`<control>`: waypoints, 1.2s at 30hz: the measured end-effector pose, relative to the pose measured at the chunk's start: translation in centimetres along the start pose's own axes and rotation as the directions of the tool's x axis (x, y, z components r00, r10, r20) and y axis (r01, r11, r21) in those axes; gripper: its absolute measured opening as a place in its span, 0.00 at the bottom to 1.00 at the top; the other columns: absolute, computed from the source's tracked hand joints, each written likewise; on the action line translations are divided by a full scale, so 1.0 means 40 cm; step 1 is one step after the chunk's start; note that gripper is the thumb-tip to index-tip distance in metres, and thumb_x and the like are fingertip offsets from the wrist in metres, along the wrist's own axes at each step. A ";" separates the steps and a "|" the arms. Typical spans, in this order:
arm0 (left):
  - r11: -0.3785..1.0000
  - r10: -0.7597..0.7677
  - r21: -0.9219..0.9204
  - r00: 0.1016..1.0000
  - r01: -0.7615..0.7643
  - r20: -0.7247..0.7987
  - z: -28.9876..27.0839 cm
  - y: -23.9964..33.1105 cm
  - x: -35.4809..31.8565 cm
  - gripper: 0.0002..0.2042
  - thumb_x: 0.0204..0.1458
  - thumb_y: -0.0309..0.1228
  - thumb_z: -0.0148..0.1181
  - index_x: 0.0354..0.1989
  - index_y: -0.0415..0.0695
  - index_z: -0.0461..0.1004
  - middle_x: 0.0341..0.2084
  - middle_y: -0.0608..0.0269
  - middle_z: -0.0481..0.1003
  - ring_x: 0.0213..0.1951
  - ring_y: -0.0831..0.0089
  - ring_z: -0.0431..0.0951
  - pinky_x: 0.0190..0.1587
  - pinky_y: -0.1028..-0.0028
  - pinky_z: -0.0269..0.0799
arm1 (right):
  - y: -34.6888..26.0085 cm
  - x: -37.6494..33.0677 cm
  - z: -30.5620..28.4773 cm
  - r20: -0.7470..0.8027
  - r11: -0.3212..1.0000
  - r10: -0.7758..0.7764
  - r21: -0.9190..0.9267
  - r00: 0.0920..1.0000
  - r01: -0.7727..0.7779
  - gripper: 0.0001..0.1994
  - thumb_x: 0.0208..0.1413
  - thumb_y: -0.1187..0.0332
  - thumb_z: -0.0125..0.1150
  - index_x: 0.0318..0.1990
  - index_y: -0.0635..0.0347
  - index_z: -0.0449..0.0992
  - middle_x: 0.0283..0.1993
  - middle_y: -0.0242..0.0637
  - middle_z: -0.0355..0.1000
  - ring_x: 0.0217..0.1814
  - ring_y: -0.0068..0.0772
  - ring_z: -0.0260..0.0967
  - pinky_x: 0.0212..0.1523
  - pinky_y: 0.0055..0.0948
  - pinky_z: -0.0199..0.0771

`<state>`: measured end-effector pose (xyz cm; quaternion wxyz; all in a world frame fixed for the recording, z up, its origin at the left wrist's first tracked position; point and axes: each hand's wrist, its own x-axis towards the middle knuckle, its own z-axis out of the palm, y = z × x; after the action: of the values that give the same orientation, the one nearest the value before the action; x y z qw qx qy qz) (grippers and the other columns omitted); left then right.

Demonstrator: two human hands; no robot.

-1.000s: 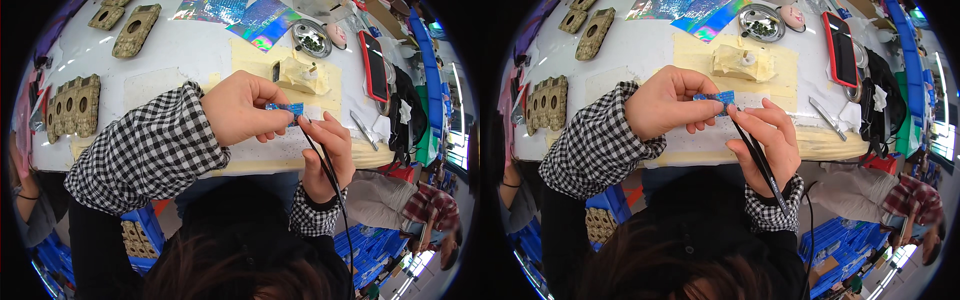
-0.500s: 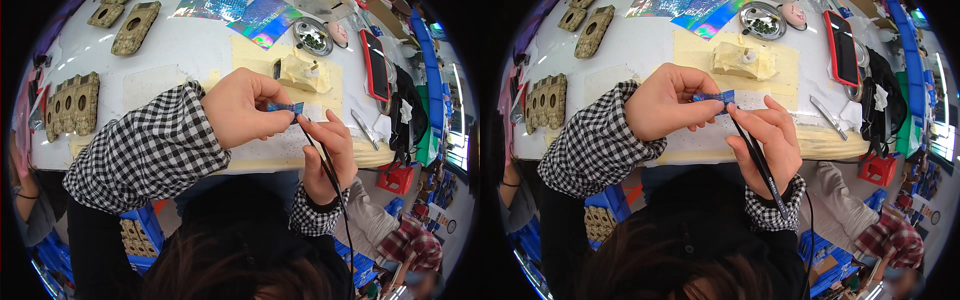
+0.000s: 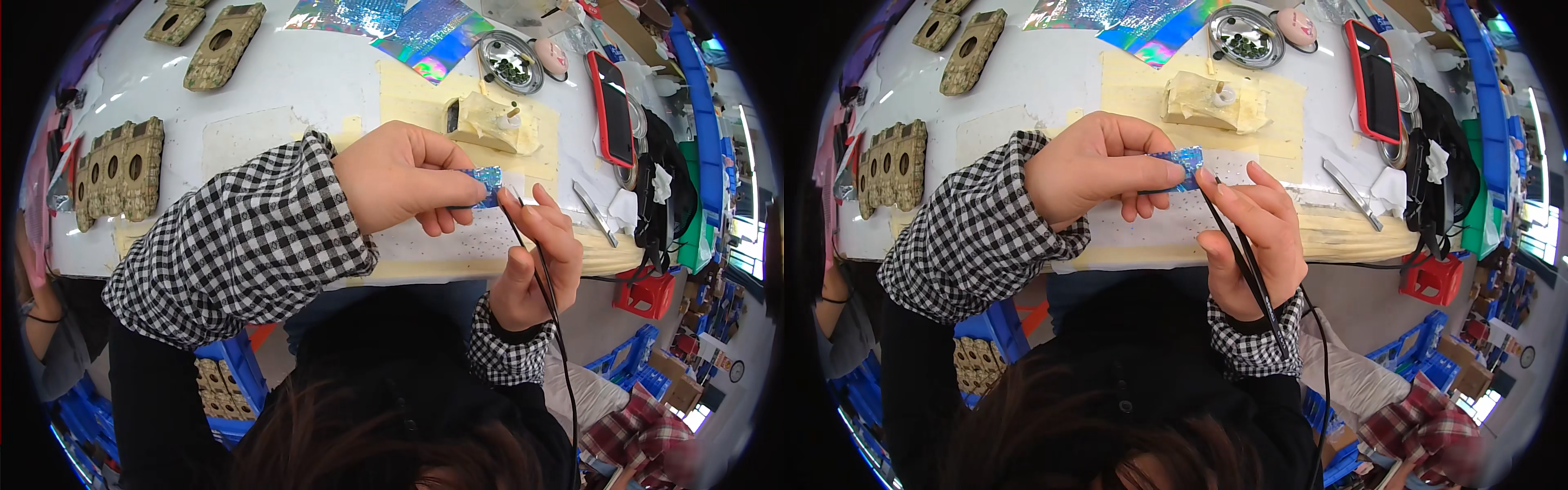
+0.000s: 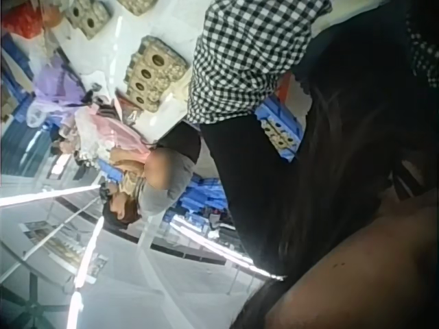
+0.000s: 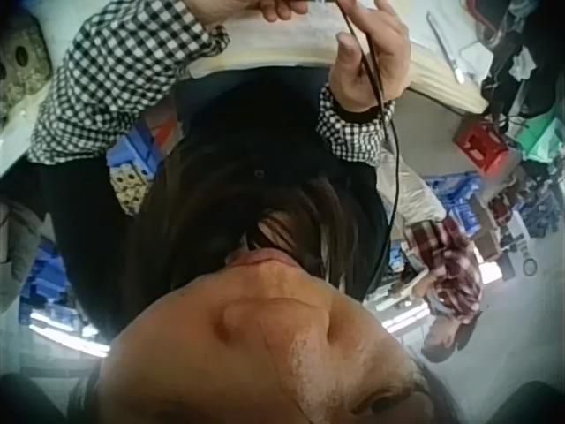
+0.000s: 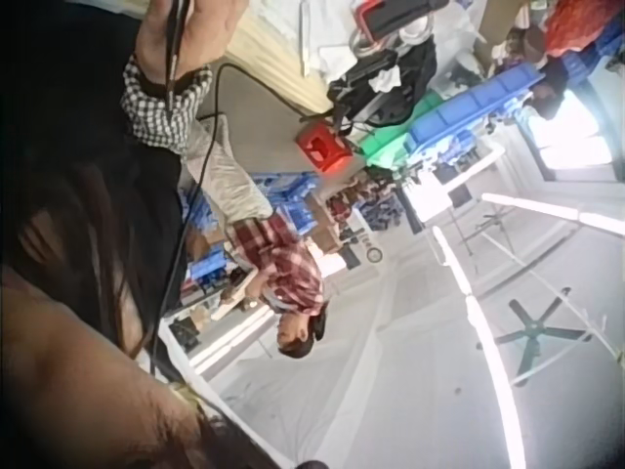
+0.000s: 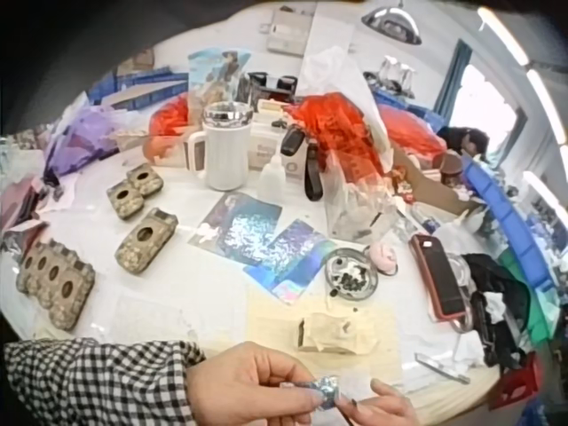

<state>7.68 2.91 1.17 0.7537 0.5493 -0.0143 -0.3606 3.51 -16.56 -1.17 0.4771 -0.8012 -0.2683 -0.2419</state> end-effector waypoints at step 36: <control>0.985 0.126 0.125 0.991 -0.121 -0.035 0.001 -0.010 -0.004 0.09 0.51 0.30 0.59 0.32 0.36 0.73 0.22 0.63 0.75 0.23 0.81 0.74 0.25 0.83 0.70 | -0.024 0.027 -0.020 0.190 0.987 -0.001 -0.159 0.982 0.031 0.17 0.49 0.62 0.64 0.42 0.63 0.72 0.39 0.39 0.77 0.36 0.33 0.72 0.56 0.48 0.63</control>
<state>7.33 2.90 0.91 0.7397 0.6002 -0.0543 -0.2996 3.56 -16.69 0.50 0.3810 -0.8544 -0.2983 -0.1896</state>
